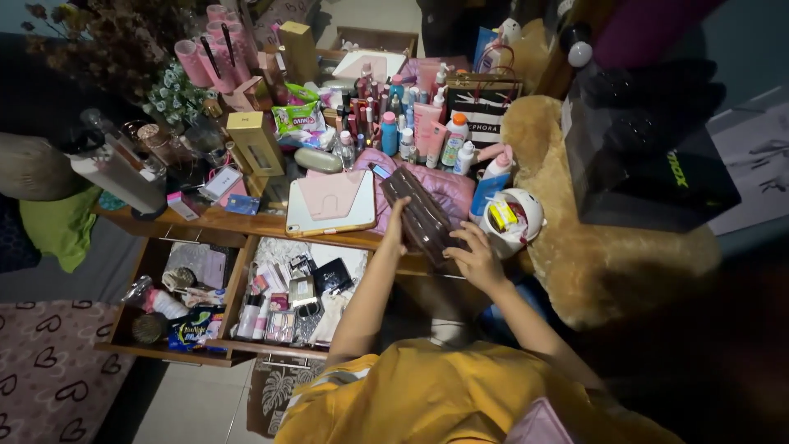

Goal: The person sorts through cosmetics, toiletries, and small containers on a vanity, placing them into different travel cases and bags before moving the bags toward a suitcase on the bed.

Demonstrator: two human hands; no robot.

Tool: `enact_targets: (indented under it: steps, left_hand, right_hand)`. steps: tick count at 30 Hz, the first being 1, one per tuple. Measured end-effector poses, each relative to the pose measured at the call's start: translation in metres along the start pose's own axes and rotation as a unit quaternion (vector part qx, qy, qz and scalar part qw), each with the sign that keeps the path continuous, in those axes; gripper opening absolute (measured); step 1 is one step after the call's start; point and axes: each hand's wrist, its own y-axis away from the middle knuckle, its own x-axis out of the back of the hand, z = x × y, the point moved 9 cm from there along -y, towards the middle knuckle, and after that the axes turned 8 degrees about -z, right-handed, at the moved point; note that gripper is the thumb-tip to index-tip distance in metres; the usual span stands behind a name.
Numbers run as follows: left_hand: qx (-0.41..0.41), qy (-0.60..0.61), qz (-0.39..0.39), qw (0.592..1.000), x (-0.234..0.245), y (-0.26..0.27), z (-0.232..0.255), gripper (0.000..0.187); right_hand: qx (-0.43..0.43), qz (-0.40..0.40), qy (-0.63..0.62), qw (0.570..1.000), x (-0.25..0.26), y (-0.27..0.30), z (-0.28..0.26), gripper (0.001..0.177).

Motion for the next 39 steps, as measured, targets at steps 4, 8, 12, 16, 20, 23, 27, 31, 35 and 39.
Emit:
enact_targets:
  steps: [4,8,12,16,20,23,27,31,35,39]
  left_hand:
    - [-0.072,-0.092,0.036,0.993,0.008,-0.008,0.028,0.063]
    - [-0.111,-0.126,0.034,0.985,0.03,-0.021,0.044,0.062]
    - [-0.089,-0.165,0.031,0.982,0.053,-0.027,0.048,0.063]
    - [-0.092,-0.187,0.041,0.977,0.072,-0.035,0.048,0.063]
    - [-0.06,-0.193,0.039,0.979,0.078,-0.04,0.048,0.066]
    - [-0.022,-0.191,0.032,0.981,0.088,-0.054,0.043,0.07]
    - [-0.014,-0.212,0.004,0.977,0.112,-0.077,0.033,0.076]
    - [-0.008,-0.192,-0.025,0.981,0.113,-0.08,0.03,0.081]
    - [0.066,-0.28,0.001,0.958,0.108,-0.071,0.032,0.097]
    - [-0.002,-0.385,-0.064,0.921,0.135,-0.098,0.012,0.114]
  right_hand:
    - [-0.015,0.011,-0.036,0.999,-0.023,-0.036,0.014,0.021]
    - [-0.122,-0.048,-0.172,0.976,-0.063,-0.059,0.049,0.017]
    - [-0.267,-0.101,-0.305,0.908,-0.132,-0.053,0.099,0.016]
    - [-0.22,-0.082,-0.242,0.942,-0.168,-0.068,0.125,0.017]
    - [-0.185,-0.125,-0.254,0.941,-0.2,-0.087,0.157,0.02]
    - [-0.131,-0.187,-0.249,0.941,-0.217,-0.104,0.17,0.022]
    - [-0.115,-0.271,-0.271,0.916,-0.244,-0.115,0.184,0.02]
    - [-0.122,-0.297,-0.293,0.901,-0.262,-0.123,0.201,0.022]
    - [-0.069,-0.335,-0.236,0.909,-0.249,-0.142,0.184,0.02]
    - [-0.015,-0.289,-0.245,0.925,-0.259,-0.153,0.203,0.018]
